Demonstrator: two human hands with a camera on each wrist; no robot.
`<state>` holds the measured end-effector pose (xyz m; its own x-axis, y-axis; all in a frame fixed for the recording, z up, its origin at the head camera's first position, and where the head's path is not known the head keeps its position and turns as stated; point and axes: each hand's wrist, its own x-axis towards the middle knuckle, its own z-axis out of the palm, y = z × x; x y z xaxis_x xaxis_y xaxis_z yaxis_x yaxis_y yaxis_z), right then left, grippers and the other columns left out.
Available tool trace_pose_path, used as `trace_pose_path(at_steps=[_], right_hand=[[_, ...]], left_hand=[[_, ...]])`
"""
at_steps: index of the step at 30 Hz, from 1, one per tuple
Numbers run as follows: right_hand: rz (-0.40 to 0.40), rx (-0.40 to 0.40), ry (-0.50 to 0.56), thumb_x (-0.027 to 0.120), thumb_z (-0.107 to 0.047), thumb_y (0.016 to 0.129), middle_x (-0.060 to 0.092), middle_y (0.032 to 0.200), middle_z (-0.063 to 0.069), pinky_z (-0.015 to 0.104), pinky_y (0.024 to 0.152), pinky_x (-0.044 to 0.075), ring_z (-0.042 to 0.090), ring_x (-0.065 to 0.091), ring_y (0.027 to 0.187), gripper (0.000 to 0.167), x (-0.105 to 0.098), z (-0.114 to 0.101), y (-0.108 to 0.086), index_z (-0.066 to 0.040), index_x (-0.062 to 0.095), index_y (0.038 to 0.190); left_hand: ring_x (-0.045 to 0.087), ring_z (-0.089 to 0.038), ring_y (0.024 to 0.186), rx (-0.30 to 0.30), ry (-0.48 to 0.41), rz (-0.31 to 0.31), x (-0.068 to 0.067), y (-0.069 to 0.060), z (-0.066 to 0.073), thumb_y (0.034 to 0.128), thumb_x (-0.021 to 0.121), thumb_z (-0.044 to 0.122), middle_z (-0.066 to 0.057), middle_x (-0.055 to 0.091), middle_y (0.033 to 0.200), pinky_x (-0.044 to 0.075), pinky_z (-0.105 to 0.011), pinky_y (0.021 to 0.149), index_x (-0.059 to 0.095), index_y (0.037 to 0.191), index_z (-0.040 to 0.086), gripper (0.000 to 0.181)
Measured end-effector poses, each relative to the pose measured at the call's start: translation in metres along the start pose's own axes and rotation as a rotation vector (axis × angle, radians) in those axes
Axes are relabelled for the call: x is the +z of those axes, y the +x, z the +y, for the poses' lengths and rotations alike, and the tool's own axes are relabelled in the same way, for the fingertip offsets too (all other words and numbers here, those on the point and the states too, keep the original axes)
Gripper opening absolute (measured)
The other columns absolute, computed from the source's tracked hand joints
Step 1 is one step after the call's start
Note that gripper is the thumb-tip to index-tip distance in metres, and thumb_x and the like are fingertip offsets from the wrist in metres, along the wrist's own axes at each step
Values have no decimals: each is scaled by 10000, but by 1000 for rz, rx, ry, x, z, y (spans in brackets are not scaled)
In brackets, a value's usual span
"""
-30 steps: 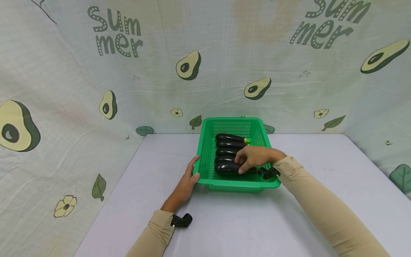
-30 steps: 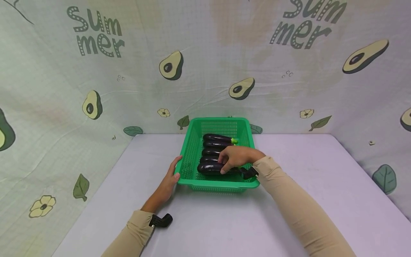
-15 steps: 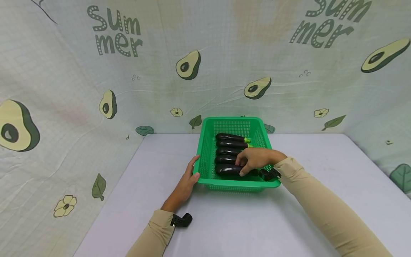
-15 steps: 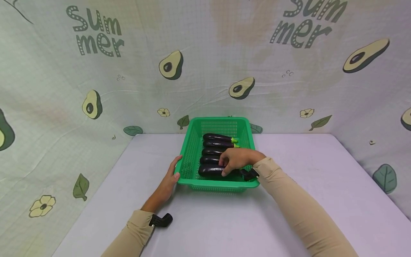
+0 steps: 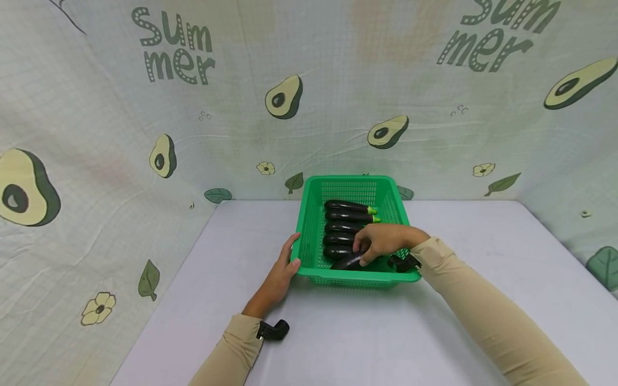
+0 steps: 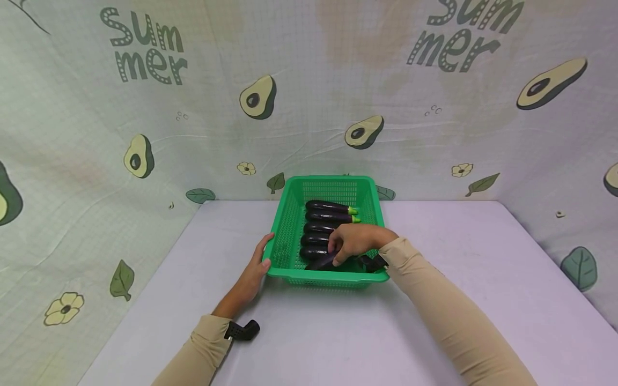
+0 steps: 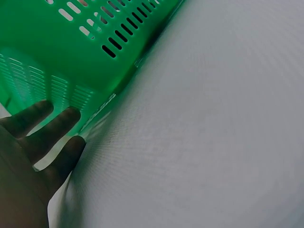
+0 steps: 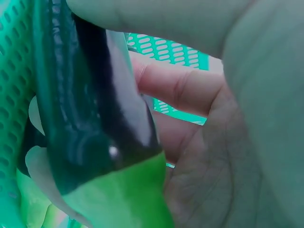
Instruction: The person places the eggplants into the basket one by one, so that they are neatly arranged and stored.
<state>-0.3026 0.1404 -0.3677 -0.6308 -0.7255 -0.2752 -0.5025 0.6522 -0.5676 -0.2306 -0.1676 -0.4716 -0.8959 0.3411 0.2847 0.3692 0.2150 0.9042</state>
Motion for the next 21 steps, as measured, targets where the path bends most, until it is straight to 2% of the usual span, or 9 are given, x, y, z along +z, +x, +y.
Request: trace_pose_path(at_steps=[3, 5, 10, 11, 21], right_hand=[[4, 2, 2, 803, -242, 861, 667, 997, -8, 346, 795, 505, 139, 603, 898, 280, 1, -2, 0, -95, 698, 1074], [8, 7, 11, 802, -226, 860, 663, 972, -6, 345, 777, 504, 149, 601, 876, 265, 2, -3, -1, -85, 694, 1056], [14, 9, 15, 802, -212, 857, 651, 921, -7, 332, 736, 497, 153, 588, 825, 245, 3, -3, 0, -75, 684, 1023], [15, 10, 12, 803, -212, 856, 649, 911, -5, 332, 727, 496, 153, 584, 815, 242, 3, -3, 0, -75, 682, 1015], [19, 43, -51, 810, -253, 849, 630, 843, -9, 328, 663, 475, 148, 546, 728, 246, 3, -3, 3, -84, 670, 961]], left_hand=[[231, -310, 1415, 28, -4, 0, 0, -1, -1, 1028, 438, 308, -157, 145, 1631, 204, -583, 1107, 152, 1611, 226, 655], [226, -318, 1418, 31, -9, -7, 0, -2, 4, 1031, 435, 316, -166, 139, 1631, 200, -587, 1108, 148, 1612, 215, 656], [235, -324, 1412, 10, 1, -6, 0, -2, 6, 1026, 431, 341, -169, 147, 1625, 205, -584, 1104, 145, 1611, 238, 659], [240, -317, 1409, 13, 6, -1, 0, -1, 0, 1025, 432, 376, -156, 154, 1625, 209, -583, 1101, 150, 1608, 266, 657], [248, -332, 1406, -1, 0, -1, 0, -1, 0, 1014, 418, 243, -170, 156, 1622, 208, -585, 1101, 148, 1612, 242, 656]])
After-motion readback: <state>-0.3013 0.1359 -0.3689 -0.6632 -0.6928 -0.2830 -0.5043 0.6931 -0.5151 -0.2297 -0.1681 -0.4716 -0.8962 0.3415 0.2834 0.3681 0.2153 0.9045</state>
